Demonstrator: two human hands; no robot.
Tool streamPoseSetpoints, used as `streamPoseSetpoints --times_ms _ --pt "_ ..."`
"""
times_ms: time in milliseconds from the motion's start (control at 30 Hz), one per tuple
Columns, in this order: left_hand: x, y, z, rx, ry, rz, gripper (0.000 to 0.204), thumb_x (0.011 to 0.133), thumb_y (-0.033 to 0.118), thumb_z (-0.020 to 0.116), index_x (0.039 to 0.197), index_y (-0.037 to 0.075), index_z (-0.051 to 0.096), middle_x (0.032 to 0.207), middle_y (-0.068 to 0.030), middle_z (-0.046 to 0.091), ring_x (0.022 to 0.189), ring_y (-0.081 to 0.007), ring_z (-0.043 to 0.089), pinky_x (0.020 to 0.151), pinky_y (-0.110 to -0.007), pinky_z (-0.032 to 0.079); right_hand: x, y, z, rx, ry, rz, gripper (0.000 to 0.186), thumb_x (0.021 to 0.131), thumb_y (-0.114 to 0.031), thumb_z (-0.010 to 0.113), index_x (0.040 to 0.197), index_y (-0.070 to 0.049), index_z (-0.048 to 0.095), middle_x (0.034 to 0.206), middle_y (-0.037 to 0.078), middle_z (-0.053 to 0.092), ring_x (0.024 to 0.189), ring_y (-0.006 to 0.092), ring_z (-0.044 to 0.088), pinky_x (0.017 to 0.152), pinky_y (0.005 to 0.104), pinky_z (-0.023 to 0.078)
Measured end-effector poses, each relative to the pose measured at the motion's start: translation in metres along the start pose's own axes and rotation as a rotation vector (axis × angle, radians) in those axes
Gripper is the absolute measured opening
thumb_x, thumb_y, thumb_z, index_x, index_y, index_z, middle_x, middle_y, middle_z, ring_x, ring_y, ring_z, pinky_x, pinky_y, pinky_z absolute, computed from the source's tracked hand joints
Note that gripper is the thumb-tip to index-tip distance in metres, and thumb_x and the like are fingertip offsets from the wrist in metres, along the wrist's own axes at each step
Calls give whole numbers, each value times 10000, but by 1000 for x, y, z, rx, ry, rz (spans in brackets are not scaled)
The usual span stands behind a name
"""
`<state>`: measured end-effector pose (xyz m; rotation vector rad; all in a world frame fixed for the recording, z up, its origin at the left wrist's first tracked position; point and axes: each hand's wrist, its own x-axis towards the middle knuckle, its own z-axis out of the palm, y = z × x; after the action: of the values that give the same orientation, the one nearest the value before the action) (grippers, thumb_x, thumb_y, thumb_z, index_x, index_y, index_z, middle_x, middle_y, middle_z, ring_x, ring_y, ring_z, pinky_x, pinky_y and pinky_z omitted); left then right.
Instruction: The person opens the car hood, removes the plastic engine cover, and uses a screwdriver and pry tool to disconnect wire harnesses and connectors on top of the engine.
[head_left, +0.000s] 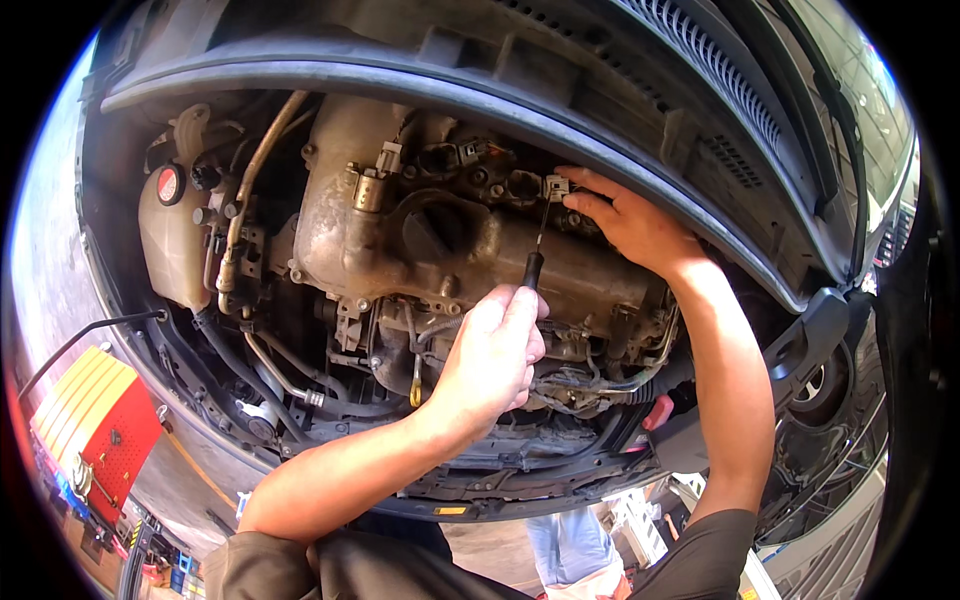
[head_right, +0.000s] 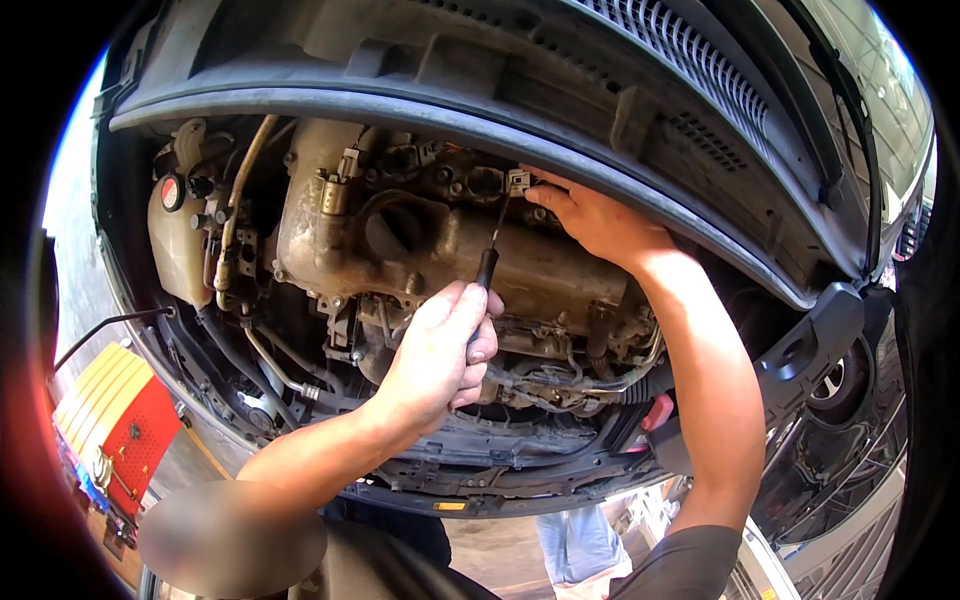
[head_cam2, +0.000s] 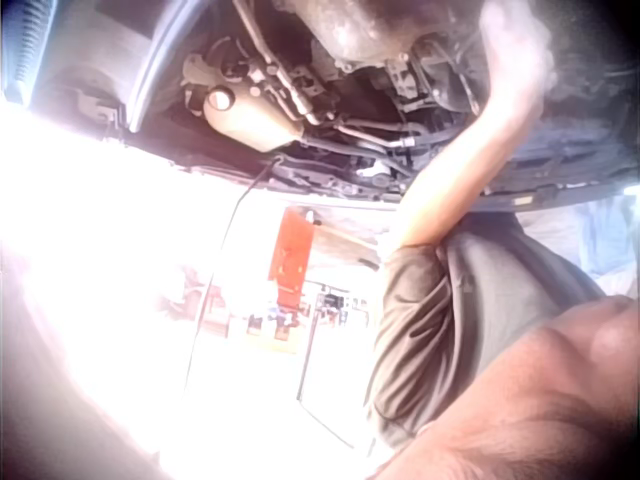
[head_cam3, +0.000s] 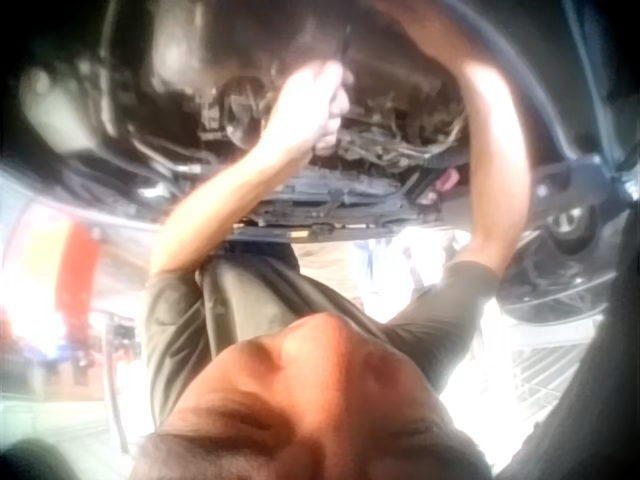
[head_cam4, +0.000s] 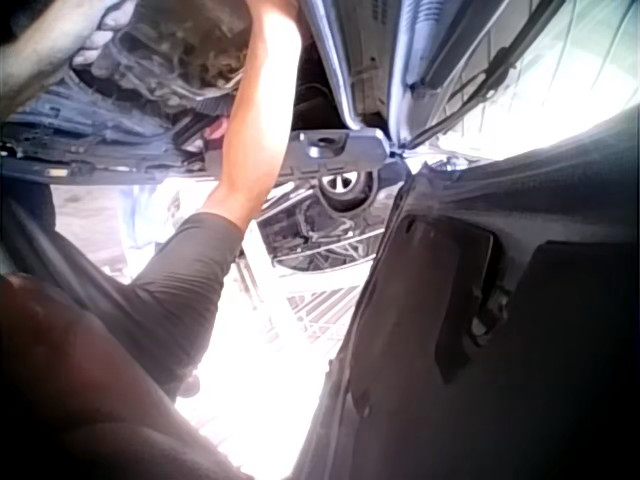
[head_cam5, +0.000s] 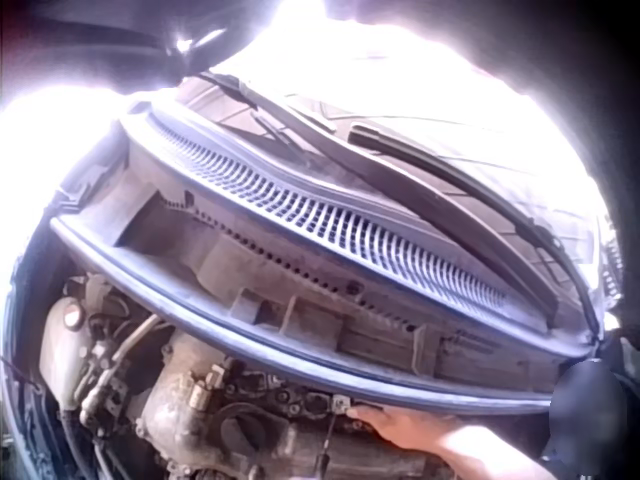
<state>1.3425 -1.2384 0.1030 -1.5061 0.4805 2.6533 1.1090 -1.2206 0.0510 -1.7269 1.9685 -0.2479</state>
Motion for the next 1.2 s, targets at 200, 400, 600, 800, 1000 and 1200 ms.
streamPoseSetpoints --times_ms 200,400,600,800,1000,1200 --pt "1 3 5 74 21 11 269 1089 357 415 1076 96 477 682 41 408 453 -32 258 382 -221 235 0 -1 -1 -20 -9 3 366 957 -348 653 1286 -188 676 1272 113 668 1185 320 612 1052 403 441" --pt "1 8 16 -25 10 -99 280 1089 373 398 1046 106 473 662 41 399 429 -47 255 365 -240 236 1 0 -2 21 -19 6 368 958 -341 654 1291 -184 672 1274 119 666 1178 321 617 1040 398 450" --pt "7 2 5 -410 -214 -183 328 1092 409 350 1005 125 488 642 39 403 397 -53 260 338 -235 246 2 2 -2 -45 -11 -37 364 957 -327 656 1284 -166 675 1246 126 679 1158 323 629 1025 391 459" --pt "17 -7 -7 -639 -433 -258 362 1093 429 327 973 130 492 635 44 392 376 -52 251 322 -234 252 4 3 -5 -59 -31 -23 366 955 -317 661 1282 -154 674 1245 124 683 1147 307 640 1022 388 462" --pt "1 -4 -4 -319 -190 -66 332 1084 405 394 1011 100 500 651 23 430 392 -60 299 348 -249 347 5 -1 -7 -14 -64 31 362 957 -320 661 1280 -157 679 1237 111 692 1146 297 641 1023 382 464" --pt "2 -7 -5 -124 -65 32 317 1071 384 457 1010 77 505 682 5 481 431 -65 361 381 -262 400 2 -1 -7 -56 -45 22 360 959 -324 659 1275 -154 681 1225 112 695 1133 298 648 1010 386 476"
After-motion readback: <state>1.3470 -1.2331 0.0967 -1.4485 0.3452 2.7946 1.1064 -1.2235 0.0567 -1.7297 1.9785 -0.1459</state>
